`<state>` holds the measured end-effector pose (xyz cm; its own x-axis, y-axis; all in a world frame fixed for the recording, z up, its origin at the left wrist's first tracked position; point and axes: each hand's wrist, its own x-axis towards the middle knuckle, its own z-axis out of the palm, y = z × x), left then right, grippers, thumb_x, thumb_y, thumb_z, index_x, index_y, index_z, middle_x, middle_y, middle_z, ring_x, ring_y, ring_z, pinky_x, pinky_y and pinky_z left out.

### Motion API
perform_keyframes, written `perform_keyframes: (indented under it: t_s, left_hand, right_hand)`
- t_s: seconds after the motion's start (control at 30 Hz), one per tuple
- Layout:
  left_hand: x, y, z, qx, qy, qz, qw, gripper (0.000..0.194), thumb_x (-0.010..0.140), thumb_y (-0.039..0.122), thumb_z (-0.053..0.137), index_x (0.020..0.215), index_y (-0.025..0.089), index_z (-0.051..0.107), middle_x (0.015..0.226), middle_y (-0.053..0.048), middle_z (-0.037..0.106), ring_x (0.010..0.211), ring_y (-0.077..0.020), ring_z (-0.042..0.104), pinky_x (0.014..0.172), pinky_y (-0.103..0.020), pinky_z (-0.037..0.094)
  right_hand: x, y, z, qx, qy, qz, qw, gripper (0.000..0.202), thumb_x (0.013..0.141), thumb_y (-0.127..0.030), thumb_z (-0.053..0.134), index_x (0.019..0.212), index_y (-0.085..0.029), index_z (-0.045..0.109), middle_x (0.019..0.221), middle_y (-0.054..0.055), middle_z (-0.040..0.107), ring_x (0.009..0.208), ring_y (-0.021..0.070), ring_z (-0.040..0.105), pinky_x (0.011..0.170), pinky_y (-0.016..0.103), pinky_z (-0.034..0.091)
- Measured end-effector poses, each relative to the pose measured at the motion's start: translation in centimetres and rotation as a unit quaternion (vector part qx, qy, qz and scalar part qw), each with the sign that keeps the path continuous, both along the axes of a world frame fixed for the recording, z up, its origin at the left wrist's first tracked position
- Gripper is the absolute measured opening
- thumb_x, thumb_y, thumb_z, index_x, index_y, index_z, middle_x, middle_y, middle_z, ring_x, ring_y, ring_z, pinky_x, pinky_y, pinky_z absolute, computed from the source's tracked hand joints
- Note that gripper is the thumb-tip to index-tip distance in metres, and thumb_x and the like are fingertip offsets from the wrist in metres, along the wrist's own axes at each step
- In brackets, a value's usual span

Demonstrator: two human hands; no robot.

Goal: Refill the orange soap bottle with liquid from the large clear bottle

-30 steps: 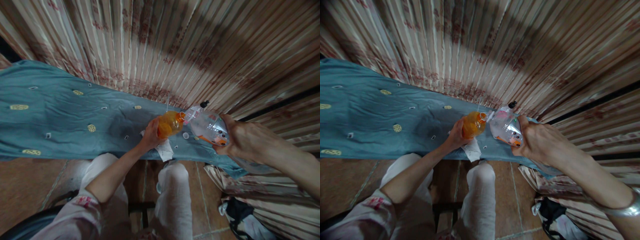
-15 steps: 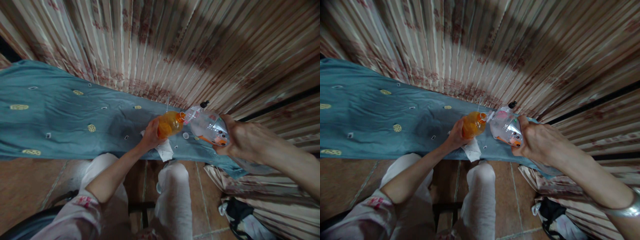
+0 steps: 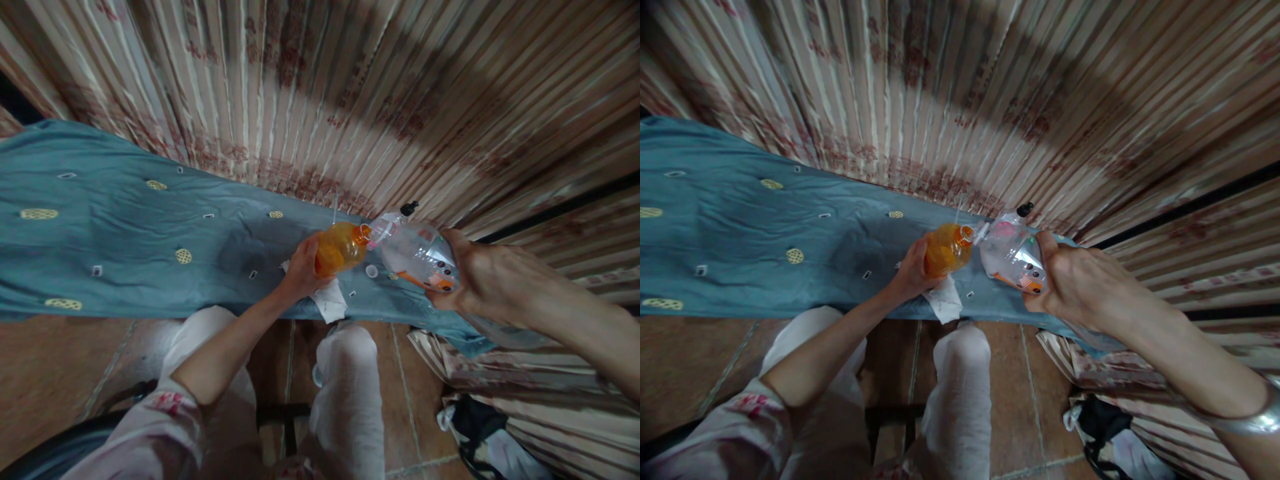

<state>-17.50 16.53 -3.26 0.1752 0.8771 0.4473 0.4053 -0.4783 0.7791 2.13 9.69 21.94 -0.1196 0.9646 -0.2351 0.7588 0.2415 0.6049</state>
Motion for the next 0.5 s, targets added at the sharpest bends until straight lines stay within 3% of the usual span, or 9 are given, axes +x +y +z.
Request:
perform_keyframes:
  t_s: [0.27,0.5]
  left_hand:
    - [-0.06,-0.05,0.20,0.001,-0.004,-0.007,1.000,0.096,0.058,0.023,0.079,0.139,0.011,0.028,0.135,-0.020,0.047,0.126,-0.0354,0.047,0.109,-0.050,0.039]
    - [0.01,0.12,-0.20,0.003,-0.010,-0.007,1.000,0.098,0.057,0.025,0.079,0.140,0.018,0.027,0.135,-0.018,0.047,0.125,-0.0350,0.048,0.107,-0.054,0.039]
  right_hand:
    - [-0.28,-0.03,0.24,-0.007,-0.004,-0.018,1.000,0.066,0.077,-0.054,0.045,0.124,-0.008,0.040,0.064,0.011,0.066,0.065,0.0318,0.067,0.052,0.030,0.035]
    - [-0.18,-0.03,0.15,-0.010,-0.002,-0.012,1.000,0.063,0.078,-0.054,0.045,0.122,-0.009,0.041,0.062,0.009,0.065,0.063,0.0313,0.067,0.051,0.030,0.034]
